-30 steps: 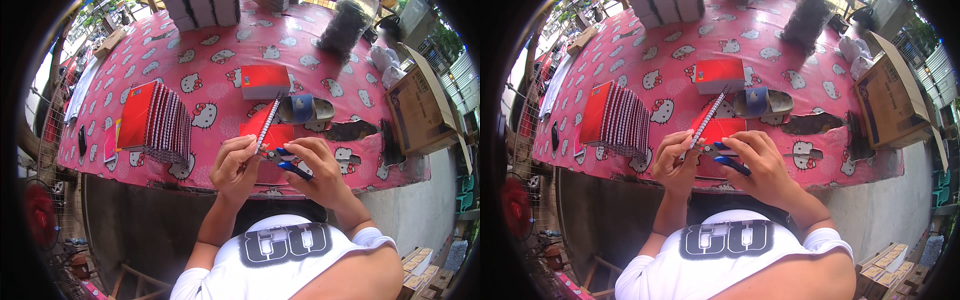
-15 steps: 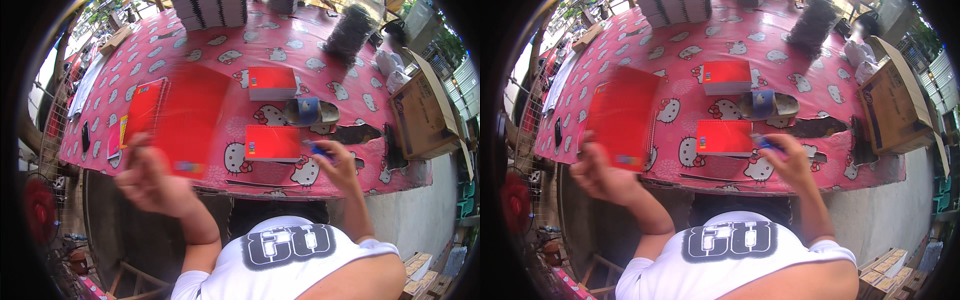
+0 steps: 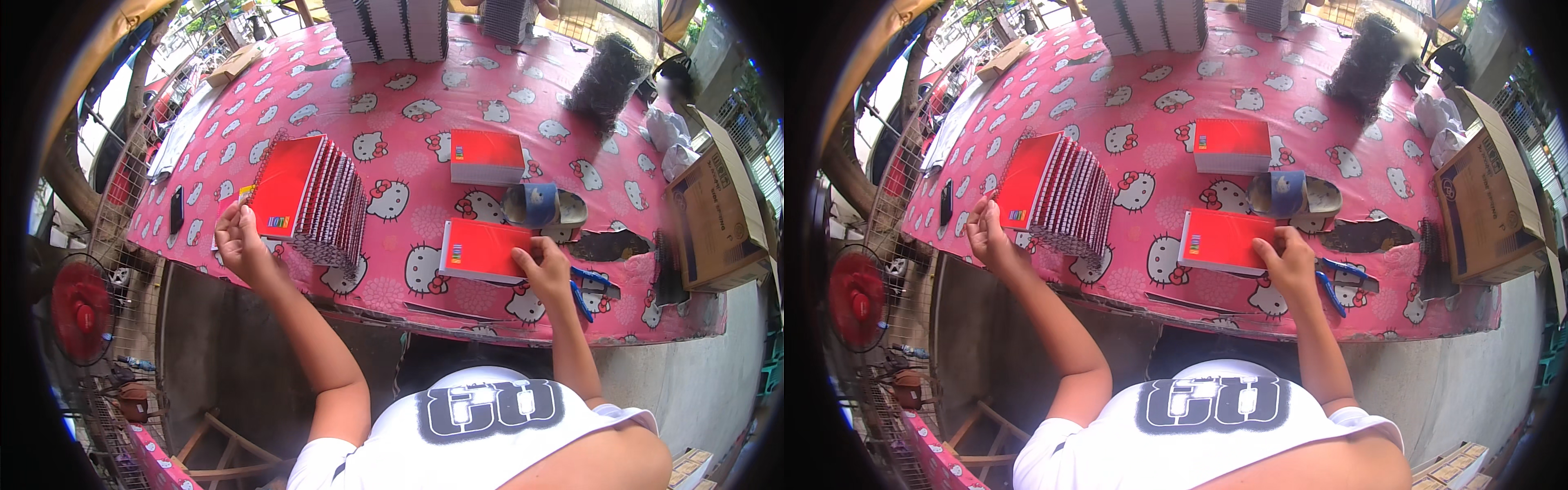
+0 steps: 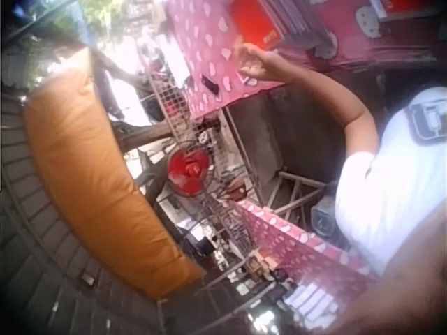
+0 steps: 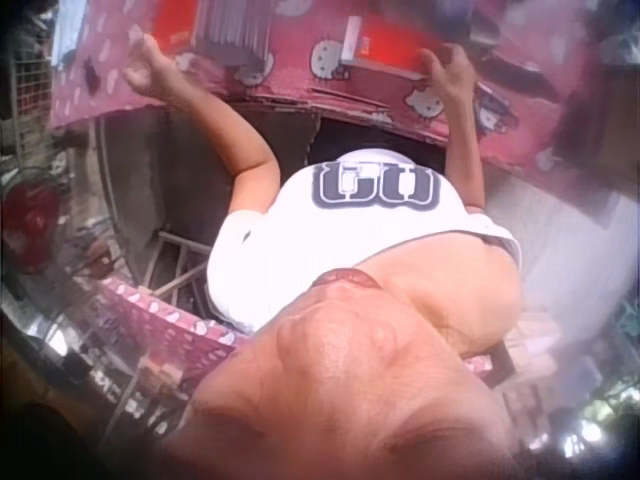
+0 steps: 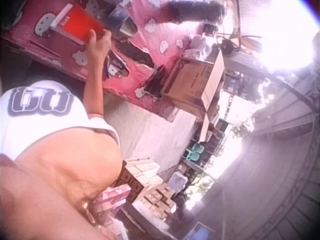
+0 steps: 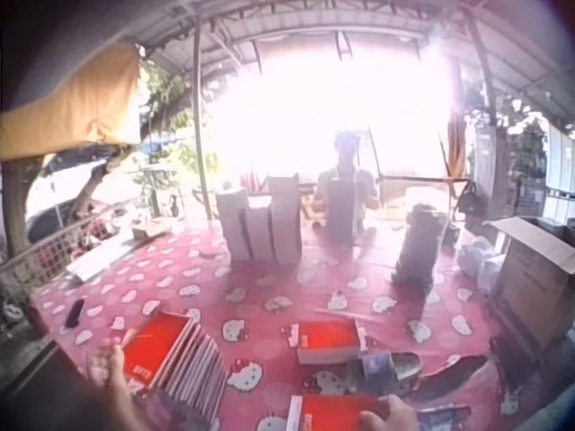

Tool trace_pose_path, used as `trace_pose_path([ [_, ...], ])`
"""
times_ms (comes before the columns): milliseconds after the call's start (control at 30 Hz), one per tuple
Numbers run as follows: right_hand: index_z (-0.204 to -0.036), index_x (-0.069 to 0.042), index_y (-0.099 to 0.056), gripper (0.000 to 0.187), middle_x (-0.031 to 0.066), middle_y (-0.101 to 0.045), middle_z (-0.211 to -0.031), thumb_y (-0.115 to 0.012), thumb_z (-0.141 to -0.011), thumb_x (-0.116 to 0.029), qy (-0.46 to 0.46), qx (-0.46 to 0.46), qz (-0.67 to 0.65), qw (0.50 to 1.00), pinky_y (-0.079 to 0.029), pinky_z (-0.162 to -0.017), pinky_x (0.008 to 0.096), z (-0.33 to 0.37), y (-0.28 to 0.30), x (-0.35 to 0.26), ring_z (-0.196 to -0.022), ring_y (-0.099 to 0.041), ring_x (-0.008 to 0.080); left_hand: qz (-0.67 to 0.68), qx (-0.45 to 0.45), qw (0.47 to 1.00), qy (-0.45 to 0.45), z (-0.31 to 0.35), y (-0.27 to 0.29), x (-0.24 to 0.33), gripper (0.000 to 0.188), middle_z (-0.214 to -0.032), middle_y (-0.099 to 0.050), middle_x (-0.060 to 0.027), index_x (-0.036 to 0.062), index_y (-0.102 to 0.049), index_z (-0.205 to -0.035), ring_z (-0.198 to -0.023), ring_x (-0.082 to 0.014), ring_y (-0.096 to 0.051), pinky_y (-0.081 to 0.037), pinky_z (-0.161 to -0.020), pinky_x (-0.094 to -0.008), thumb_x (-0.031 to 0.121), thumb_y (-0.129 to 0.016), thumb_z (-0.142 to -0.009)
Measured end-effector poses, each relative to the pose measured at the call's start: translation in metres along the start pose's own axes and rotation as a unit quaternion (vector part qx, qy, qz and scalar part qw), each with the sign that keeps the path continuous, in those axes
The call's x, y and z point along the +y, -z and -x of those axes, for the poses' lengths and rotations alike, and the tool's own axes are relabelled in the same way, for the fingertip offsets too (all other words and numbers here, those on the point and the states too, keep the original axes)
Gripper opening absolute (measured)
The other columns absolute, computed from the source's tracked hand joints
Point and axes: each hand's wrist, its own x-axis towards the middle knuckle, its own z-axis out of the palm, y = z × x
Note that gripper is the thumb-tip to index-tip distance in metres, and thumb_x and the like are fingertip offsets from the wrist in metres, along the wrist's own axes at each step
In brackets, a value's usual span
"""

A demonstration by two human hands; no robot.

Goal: The person applies white tape to the spine of small red and purple notebooks by hand and cuts the tape using blue shears.

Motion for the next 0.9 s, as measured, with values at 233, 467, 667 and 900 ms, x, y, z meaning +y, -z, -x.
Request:
trace_pose_path([
  [233,-0.092,-0.002,-0.054,0.024,0.0080,-0.065,-0.084,-0.074,-0.078,0.001,0.160,0.050,-0.174,0.970,-0.049,-0.068,0.0279,-0.004,0.017,-0.019,-0.070,-0.059,0.0138,0.011,-0.036,0.970,-0.240,0.098,-0.038,0.081,0.037,-0.133,-0.050,-0.0235,-0.0043,-0.044,-0.126,-0.122,-0.0284,-0.051,-0.044,-0.101,-0.0393,-0.003,-0.055,-0.091],
  [467,-0.094,-0.003,-0.057,0.023,0.0039,-0.065,-0.086,-0.069,-0.079,0.009,0.215,-0.011,-0.296,0.930,-0.051,-0.068,0.0259,0.000,-0.018,-0.014,-0.081,-0.061,0.0071,-0.235,-0.514,0.787,-0.247,0.200,-0.097,0.016,0.028,-0.117,-0.064,-0.0057,0.0125,-0.070,-0.106,-0.115,-0.0212,-0.056,-0.022,-0.112,-0.0461,0.007,-0.073,-0.079],
  [667,-0.098,-0.002,-0.065,0.020,0.0044,-0.066,-0.085,-0.069,-0.079,0.005,0.183,-0.153,-0.191,0.952,-0.050,-0.066,0.0278,-0.001,0.017,-0.011,-0.075,-0.061,0.0094,-0.172,-0.515,0.805,-0.239,0.194,-0.102,-0.002,0.020,-0.090,-0.071,0.0002,0.0138,-0.075,-0.094,-0.088,-0.0169,-0.064,-0.025,-0.109,-0.0423,0.003,-0.071,-0.077],
  [900,-0.083,0.000,-0.060,0.017,0.0037,-0.066,-0.080,-0.073,-0.075,0.007,0.232,-0.087,-0.240,0.939,-0.050,-0.065,0.0261,-0.005,0.000,-0.004,-0.074,-0.058,0.0059,-0.151,-0.521,0.792,-0.281,0.187,-0.097,-0.001,0.034,-0.101,-0.071,-0.0028,0.0143,-0.075,-0.103,-0.097,-0.0175,-0.065,-0.026,-0.110,-0.0420,-0.002,-0.068,-0.074],
])
